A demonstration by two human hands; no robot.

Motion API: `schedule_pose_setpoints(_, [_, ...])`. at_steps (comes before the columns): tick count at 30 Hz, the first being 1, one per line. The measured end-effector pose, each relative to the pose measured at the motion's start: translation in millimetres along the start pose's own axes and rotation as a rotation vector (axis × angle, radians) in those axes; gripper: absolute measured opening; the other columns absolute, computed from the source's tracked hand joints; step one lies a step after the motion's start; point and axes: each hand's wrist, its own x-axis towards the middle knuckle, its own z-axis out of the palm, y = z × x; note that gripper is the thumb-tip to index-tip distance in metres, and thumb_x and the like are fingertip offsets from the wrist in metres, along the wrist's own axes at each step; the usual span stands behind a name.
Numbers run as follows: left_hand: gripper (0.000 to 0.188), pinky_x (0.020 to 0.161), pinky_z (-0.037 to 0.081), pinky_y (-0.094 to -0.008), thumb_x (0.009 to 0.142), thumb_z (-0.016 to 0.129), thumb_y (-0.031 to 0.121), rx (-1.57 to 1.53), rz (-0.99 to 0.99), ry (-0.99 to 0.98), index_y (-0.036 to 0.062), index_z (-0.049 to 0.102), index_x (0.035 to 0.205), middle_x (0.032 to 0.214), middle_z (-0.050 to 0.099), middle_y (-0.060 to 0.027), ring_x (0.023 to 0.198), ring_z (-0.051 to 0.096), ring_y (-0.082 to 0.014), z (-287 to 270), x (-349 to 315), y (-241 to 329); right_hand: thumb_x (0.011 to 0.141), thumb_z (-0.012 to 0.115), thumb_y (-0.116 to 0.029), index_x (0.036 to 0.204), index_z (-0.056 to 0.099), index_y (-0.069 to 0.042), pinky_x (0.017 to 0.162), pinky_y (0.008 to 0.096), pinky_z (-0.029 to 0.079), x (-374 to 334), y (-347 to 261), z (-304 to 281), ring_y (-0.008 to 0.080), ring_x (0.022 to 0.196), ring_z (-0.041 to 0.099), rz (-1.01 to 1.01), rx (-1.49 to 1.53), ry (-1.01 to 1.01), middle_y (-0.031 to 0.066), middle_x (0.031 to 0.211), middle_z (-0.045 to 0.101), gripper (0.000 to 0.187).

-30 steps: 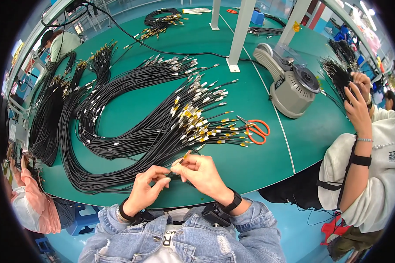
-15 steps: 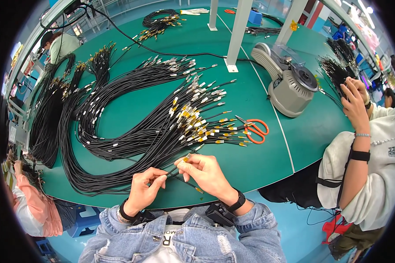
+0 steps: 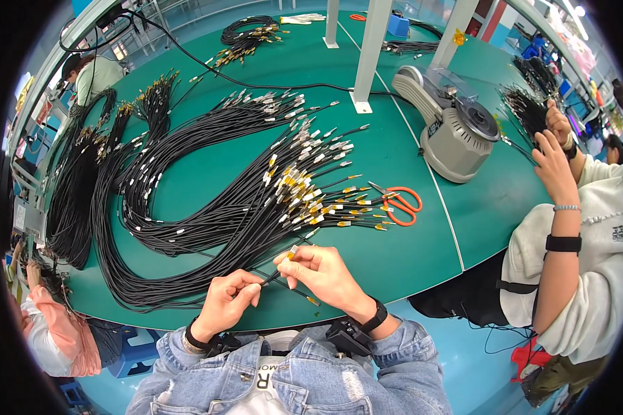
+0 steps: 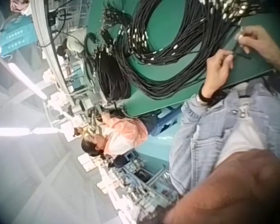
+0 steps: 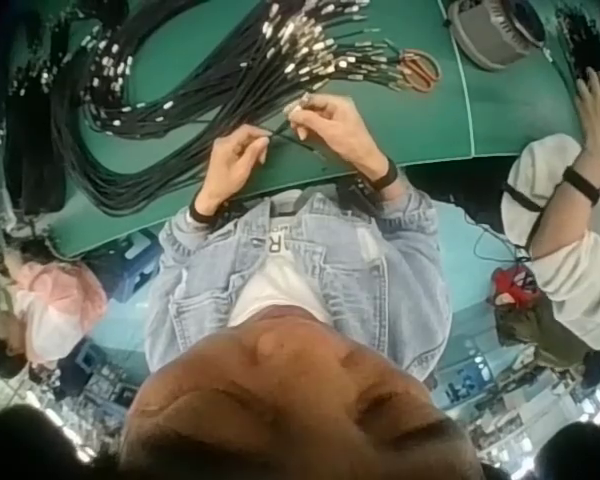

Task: The person assembles cables by hand, sliding a connector onto the end of each cable and pressing it into place. They use shears to trim the connector before setting the cable down and eventually reaching for a tape dispenser.

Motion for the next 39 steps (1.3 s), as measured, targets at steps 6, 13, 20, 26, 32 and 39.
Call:
schedule_pose_setpoints(6, [0.009,0.05,0.04,-0.0194,0.09,0.054,0.004,-0.051,-0.002,0.014,-0.0031,0.06,0.092,0.064,0.059,-0.002,0.056,0.054,-0.0059,2,0,-1,0.087,0.064,-0.012,0.097,0.062,0.007,0.062,0.0202,0.046,-1,7,-3,0.0071,0.066,0.055,0.013,-0.008,0.042,0.004,0.078,0.061,0.022])
schedule_pose_setpoints(13, [0.008,0.049,0.039,-0.0187,0.09,0.054,0.004,-0.055,-0.067,-0.028,-0.0021,0.059,0.092,0.064,0.059,-0.0017,0.056,0.053,-0.0051,0,3,1,0.086,0.065,-0.012,0.095,0.063,0.006,0.06,0.0193,0.044,-4,1,3,0.0066,0.067,0.055,0.013,-0.021,0.05,0.0025,0.077,0.06,0.02])
schedule_pose_setpoints(20, [0.006,0.049,0.041,-0.0189,0.088,0.056,0.002,-0.045,-0.035,0.034,-0.0024,0.059,0.092,0.063,0.06,-0.002,0.057,0.055,-0.0057,4,0,-3,0.086,0.065,-0.012,0.093,0.063,0.005,0.058,0.0188,0.044,-5,3,4,0.006,0.065,0.055,0.031,-0.046,0.09,0.0017,0.075,0.06,0.018])
schedule_pose_setpoints(26, [0.007,0.049,0.043,-0.0197,0.086,0.058,0.0,0.075,0.044,0.104,-0.0034,0.059,0.092,0.065,0.062,-0.0038,0.057,0.058,-0.0072,9,0,2,0.086,0.066,-0.012,0.087,0.062,0.005,0.056,0.0189,0.044,-6,2,2,0.0052,0.062,0.055,0.029,-0.064,0.1,0.0013,0.072,0.06,0.017])
schedule_pose_setpoints(32, [0.007,0.048,0.043,-0.0204,0.086,0.058,-0.001,0.096,0.062,0.129,-0.004,0.06,0.091,0.063,0.062,-0.0045,0.055,0.059,-0.008,17,10,9,0.086,0.066,-0.012,0.084,0.061,0.004,0.054,0.0186,0.043,-7,7,7,0.0048,0.061,0.055,0.013,-0.032,0.136,0.0009,0.071,0.059,0.016])
schedule_pose_setpoints(39, [0.006,0.047,0.042,-0.0193,0.086,0.058,0.0,0.004,0.007,0.126,-0.0043,0.06,0.089,0.06,0.06,-0.0038,0.053,0.057,-0.0072,17,10,3,0.085,0.066,-0.011,0.083,0.062,0.003,0.052,0.0187,0.043,-7,9,6,0.0045,0.059,0.054,0.019,-0.047,0.163,0.0007,0.07,0.059,0.015])
